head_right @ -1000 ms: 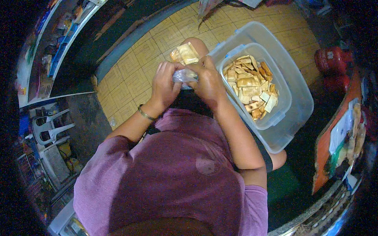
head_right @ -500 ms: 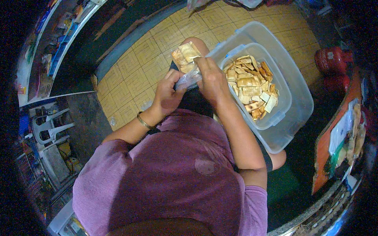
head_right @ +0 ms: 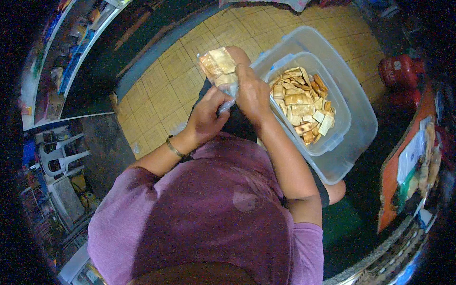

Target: The person sits on the floor and packs flat, rectangular snack pieces from a large plastic bin into small clear plastic bags. They open each bag, fill it with snacks, and tie the bag closed before placing it on a nearby table.

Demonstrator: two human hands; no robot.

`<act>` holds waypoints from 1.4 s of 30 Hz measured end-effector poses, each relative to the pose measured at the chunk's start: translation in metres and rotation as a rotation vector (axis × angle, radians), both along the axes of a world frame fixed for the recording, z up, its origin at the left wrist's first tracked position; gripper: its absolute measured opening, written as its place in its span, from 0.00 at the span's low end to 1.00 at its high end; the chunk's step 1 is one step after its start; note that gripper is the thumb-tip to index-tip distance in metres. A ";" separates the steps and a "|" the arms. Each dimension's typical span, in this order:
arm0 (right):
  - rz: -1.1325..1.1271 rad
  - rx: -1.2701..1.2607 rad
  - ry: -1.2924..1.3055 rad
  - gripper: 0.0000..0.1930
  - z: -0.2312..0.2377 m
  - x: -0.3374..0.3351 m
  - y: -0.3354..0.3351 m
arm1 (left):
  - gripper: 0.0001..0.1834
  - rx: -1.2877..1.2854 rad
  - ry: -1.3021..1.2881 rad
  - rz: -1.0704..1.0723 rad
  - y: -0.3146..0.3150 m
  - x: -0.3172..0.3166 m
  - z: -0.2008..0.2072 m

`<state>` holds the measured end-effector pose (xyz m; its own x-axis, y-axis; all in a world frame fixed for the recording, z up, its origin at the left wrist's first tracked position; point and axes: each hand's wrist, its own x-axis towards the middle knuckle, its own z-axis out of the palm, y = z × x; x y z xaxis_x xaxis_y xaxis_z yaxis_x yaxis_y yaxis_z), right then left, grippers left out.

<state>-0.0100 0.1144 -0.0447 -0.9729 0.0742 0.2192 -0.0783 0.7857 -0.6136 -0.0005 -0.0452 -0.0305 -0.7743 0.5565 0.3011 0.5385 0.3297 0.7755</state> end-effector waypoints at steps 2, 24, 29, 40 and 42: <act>-0.033 -0.078 -0.009 0.16 0.003 -0.003 0.001 | 0.21 -0.003 0.022 0.008 0.000 -0.004 0.008; 0.038 -0.351 -0.052 0.15 0.200 0.032 0.136 | 0.20 -0.177 -0.237 -0.493 0.097 -0.097 0.179; -0.142 -0.533 0.261 0.14 0.232 0.108 0.139 | 0.24 -0.081 -0.482 -0.708 0.148 -0.067 0.179; -0.110 -0.129 0.148 0.15 0.195 0.118 0.128 | 0.22 -0.163 -0.417 -0.598 0.155 -0.066 0.186; -0.136 -0.057 0.196 0.14 0.196 0.111 0.126 | 0.21 -0.150 -0.416 -0.566 0.155 -0.066 0.185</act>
